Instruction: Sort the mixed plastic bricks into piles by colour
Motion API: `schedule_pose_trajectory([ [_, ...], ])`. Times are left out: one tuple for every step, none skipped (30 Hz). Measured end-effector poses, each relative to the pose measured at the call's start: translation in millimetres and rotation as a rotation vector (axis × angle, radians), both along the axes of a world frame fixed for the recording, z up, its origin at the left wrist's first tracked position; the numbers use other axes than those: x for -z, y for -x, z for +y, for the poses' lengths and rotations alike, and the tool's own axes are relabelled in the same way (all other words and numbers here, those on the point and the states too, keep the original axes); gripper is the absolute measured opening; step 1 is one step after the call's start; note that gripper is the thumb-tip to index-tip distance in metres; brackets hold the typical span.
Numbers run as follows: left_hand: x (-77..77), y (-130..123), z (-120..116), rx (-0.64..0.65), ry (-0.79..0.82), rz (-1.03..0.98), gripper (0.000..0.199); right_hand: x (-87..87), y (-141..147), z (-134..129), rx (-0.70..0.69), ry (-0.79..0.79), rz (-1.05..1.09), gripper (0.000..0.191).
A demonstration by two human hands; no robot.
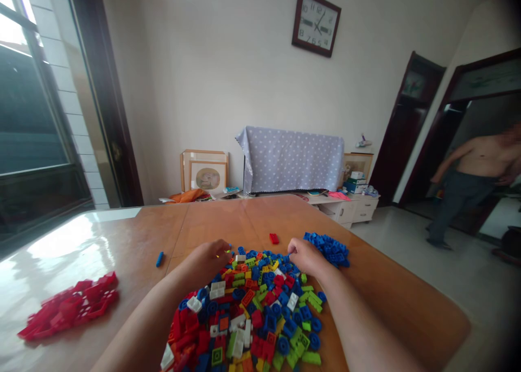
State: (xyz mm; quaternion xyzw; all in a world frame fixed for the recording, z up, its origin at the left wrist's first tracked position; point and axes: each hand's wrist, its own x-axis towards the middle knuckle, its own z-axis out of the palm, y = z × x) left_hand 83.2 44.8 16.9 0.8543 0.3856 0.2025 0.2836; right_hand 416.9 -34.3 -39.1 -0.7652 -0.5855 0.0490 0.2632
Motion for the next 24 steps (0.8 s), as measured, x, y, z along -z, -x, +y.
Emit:
schedule_pose_trajectory([
  [-0.9, 0, -1, 0.001, -0.003, 0.002, 0.042, -2.2, -6, -2, 0.023, -0.016, 0.01, 0.011],
  [-2.0, 0, -2, -0.001, -0.006, 0.007, 0.042, -5.3, -13, -4, 0.056, -0.035, 0.02, 0.01],
  [-3.2, 0, -3, -0.007, -0.007, 0.015, 0.042, -9.0, -22, -7, 0.098, -0.058, 0.028, 0.01],
  [-4.5, 0, -4, -0.016, -0.008, 0.024, 0.042, -13.2, -31, -11, 0.147, -0.084, 0.034, 0.012],
  [-5.6, 0, -5, -0.021, -0.007, 0.033, 0.042, -17.3, -41, -14, 0.204, -0.11, 0.039, 0.015],
  [-6.4, 0, -7, -0.025, -0.006, 0.037, 0.042, -21.1, -50, -18, 0.261, -0.135, 0.041, 0.017],
  [-6.9, 0, -8, -0.024, -0.004, 0.036, 0.043, -24.2, -58, -21, 0.315, -0.159, 0.038, 0.019],
  [-7.1, 0, -8, -0.021, -0.001, 0.03, 0.043, -26.3, -64, -24, 0.361, -0.176, 0.035, 0.02],
  [-7.2, 0, -9, -0.016, 0.003, 0.023, 0.043, -27.3, -68, -25, 0.397, -0.185, 0.03, 0.02],
  [-7.2, 0, -9, -0.012, 0.008, 0.018, 0.043, -27.3, -71, -26, 0.421, -0.186, 0.026, 0.02],
  [-7.4, 0, -10, -0.007, 0.015, 0.016, 0.043, -26.5, -72, -26, 0.435, -0.178, 0.024, 0.018],
  [-7.6, 0, -10, -0.004, 0.02, 0.014, 0.044, -25.1, -72, -26, 0.442, -0.165, 0.022, 0.016],
  [-8.0, 0, -10, -0.004, 0.021, 0.012, 0.044, -23.6, -71, -25, 0.444, -0.151, 0.021, 0.014],
  [-8.6, 0, -10, -0.006, 0.02, 0.011, 0.044, -22.1, -70, -25, 0.445, -0.139, 0.019, 0.012],
  [-9.1, 0, -11, -0.01, 0.016, 0.012, 0.044, -20.9, -70, -24, 0.447, -0.132, 0.018, 0.012],
  [-9.7, 0, -11, -0.014, 0.011, 0.016, 0.045, -20.0, -69, -24, 0.45, -0.129, 0.016, 0.012],
  [-10.1, 0, -11, -0.019, 0.008, 0.022, 0.045, -19.5, -69, -23, 0.455, -0.13, 0.015, 0.012],
  [-10.5, 0, -11, -0.024, 0.005, 0.029, 0.044, -19.3, -70, -23, 0.462, -0.134, 0.014, 0.012],
  [-10.8, 0, -11, -0.027, 0.004, 0.034, 0.044, -19.3, -70, -23, 0.469, -0.14, 0.013, 0.013],
  [-11.0, 0, -11, -0.026, 0.004, 0.036, 0.043, -19.4, -71, -23, 0.477, -0.149, 0.012, 0.014],
  [-11.0, 0, -11, -0.026, 0.002, 0.035, 0.042, -19.4, -73, -22, 0.485, -0.16, 0.012, 0.016],
  [-11.0, 0, -12, -0.024, 0.001, 0.033, 0.041, -19.3, -74, -21, 0.491, -0.173, 0.011, 0.018],
  [-10.8, 0, -12, -0.021, 0.0, 0.031, 0.041, -18.9, -75, -20, 0.496, -0.187, 0.01, 0.019],
  [-10.3, 0, -12, -0.017, 0.0, 0.029, 0.041, -18.3, -75, -19, 0.497, -0.198, 0.011, 0.021],
])
